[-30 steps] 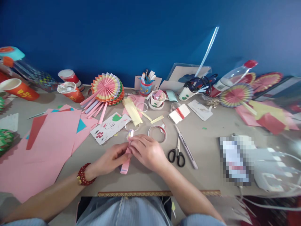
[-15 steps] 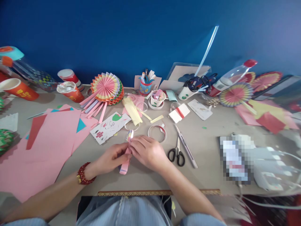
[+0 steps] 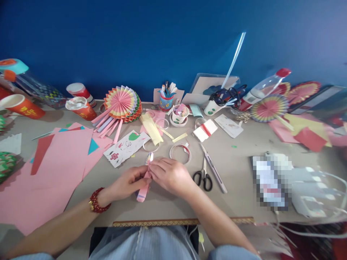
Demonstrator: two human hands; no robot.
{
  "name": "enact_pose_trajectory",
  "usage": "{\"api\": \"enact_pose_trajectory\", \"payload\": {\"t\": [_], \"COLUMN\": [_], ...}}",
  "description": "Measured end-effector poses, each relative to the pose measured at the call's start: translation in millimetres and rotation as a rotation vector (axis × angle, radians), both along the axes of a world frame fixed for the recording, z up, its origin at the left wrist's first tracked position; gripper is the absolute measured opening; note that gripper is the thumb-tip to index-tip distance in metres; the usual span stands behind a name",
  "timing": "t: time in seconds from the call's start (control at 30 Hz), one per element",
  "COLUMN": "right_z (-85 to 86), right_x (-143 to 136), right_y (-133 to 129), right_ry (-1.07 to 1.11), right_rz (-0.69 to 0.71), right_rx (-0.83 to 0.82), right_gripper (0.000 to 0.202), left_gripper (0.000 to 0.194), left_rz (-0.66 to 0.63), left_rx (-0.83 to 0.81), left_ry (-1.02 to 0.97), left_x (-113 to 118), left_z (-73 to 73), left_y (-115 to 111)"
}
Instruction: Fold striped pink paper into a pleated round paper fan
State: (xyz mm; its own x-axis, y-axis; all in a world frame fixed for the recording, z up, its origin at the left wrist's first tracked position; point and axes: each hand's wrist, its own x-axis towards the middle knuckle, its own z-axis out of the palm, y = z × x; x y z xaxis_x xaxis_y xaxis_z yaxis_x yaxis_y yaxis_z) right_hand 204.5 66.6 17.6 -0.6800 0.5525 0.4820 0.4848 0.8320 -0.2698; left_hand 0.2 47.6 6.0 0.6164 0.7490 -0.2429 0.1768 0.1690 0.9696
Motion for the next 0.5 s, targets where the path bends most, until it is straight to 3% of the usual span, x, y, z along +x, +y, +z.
{"api": "enact_pose_trajectory", "payload": {"t": [0.23,0.5], "right_z": [-4.3,-1.4], "right_x": [-1.8,-1.4], "right_y": [-0.8,0.5], "right_ry": [-0.026,0.020], "right_rz": [-0.018,-0.017], "right_rx": [0.078,0.041], "right_gripper": [0.014,0.014], "left_gripper": [0.015,0.018], "left_rz": [-0.001,-0.010], "left_rx": [0.030,-0.013], "left_ry": [-0.004,-0.025], "left_x": [-0.6,-1.6], "left_z": [-3.2,-2.2], "left_y": [-0.3,-0.2]}}
